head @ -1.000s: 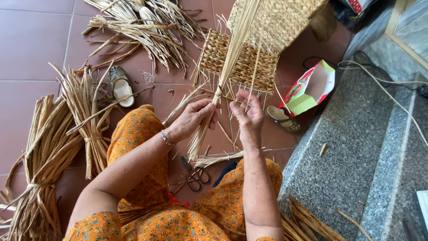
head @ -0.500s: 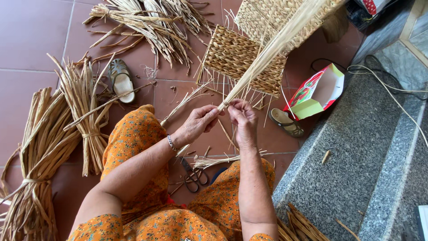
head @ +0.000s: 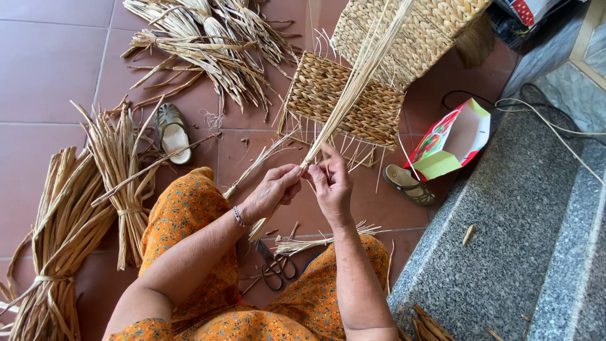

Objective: The person sits on a tiled floor and bundles dried straw into neat bunches. They align the strands, trim the ends with scissors, and tie the bundles with thin straw strips, placing finished bundles aside.

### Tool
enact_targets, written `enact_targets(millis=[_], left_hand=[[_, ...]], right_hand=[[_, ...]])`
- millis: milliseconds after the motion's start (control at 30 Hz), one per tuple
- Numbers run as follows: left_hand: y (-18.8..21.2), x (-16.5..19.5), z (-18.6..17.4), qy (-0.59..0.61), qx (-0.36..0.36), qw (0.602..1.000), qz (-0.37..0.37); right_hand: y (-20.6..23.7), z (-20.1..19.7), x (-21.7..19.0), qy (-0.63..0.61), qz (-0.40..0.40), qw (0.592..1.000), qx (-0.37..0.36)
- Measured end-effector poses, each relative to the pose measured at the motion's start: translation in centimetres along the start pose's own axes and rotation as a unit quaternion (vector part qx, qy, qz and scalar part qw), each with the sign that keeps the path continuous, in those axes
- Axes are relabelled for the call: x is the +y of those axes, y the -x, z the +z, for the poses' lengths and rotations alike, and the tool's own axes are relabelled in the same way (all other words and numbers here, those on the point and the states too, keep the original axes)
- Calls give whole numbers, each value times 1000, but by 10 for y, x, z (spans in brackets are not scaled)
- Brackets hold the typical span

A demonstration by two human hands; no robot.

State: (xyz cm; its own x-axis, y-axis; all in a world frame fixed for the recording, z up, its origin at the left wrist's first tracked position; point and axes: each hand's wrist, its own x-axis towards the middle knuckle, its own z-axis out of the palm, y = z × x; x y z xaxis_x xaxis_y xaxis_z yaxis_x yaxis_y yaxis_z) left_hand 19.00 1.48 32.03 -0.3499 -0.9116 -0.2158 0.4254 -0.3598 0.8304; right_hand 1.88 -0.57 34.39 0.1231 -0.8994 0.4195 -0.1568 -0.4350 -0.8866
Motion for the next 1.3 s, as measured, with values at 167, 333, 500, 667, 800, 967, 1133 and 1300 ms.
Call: enact_targets(millis=[167, 333, 500, 667, 800, 967, 1133, 1300], left_hand=[[5, 13, 4, -13, 35, 999, 39], [14, 18, 0, -26, 29, 998, 39], [12, 9, -1, -9, 25, 1000, 15], [15, 3, -9, -34, 4, 999, 28], [14, 1, -15, -12, 2, 1000, 29], [11, -4, -24, -18, 14, 998, 67], [1, -15, -35, -50, 80, 989, 111], [-1, -14, -44, -88, 66, 988, 110]], right_hand=[[3, -3, -2, 70, -18, 997, 3], [5, -5, 3, 71, -4, 997, 18], [8, -1, 6, -65, 73, 995, -16], [6, 4, 12, -117, 62, 991, -36], [7, 6, 15, -103, 110, 988, -21], [3, 12, 15, 14, 95, 994, -54], [-2, 7, 23, 34, 137, 978, -155], [-6, 2, 37, -139, 235, 949, -157]])
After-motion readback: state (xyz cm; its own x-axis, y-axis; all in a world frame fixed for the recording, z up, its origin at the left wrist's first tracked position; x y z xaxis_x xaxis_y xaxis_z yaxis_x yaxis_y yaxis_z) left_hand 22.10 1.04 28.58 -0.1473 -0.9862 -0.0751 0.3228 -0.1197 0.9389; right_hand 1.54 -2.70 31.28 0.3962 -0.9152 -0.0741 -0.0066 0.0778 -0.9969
